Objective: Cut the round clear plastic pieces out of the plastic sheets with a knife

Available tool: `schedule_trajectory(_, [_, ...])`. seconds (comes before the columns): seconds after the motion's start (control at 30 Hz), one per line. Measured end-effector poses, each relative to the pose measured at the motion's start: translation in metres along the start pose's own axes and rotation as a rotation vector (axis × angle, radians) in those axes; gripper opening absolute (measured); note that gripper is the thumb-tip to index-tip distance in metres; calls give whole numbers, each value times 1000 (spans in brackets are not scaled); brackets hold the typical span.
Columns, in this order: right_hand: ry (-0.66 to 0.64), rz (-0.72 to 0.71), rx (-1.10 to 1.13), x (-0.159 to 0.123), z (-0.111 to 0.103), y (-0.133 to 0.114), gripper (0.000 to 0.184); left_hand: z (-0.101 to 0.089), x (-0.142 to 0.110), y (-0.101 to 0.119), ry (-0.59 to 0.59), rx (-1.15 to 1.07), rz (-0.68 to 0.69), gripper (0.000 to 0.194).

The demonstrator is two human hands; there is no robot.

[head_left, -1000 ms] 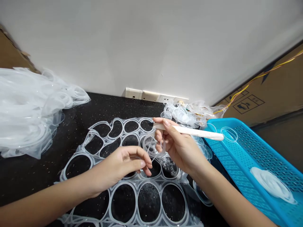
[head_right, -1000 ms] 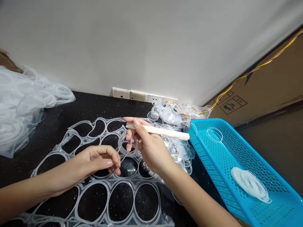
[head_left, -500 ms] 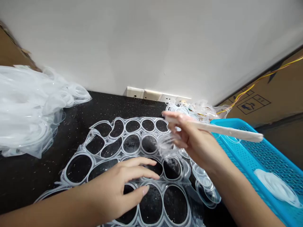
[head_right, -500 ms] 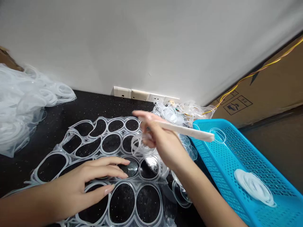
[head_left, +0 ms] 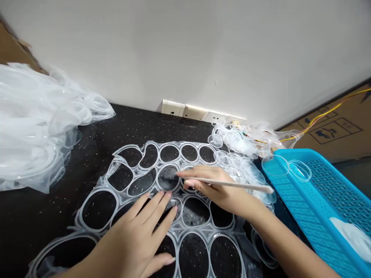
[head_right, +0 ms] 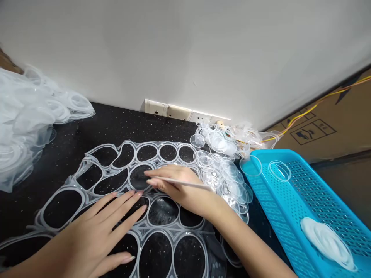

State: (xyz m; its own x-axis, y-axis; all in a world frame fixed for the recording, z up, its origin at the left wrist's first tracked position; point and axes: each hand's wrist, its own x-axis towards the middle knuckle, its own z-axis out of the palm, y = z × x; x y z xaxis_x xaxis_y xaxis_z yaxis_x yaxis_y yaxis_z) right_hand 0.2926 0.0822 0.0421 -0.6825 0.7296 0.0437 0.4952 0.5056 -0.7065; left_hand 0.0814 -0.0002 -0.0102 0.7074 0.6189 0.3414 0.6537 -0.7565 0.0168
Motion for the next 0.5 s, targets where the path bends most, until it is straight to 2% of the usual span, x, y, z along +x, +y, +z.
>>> schedule_trajectory(0.2, [-76, -9, 140, 1, 8, 1, 23, -2, 4, 1, -12, -23, -34, 56])
schedule_trajectory(0.5, [-104, -13, 132, 2, 13, 0, 24, -2, 4, -1, -38, -40, -35, 52])
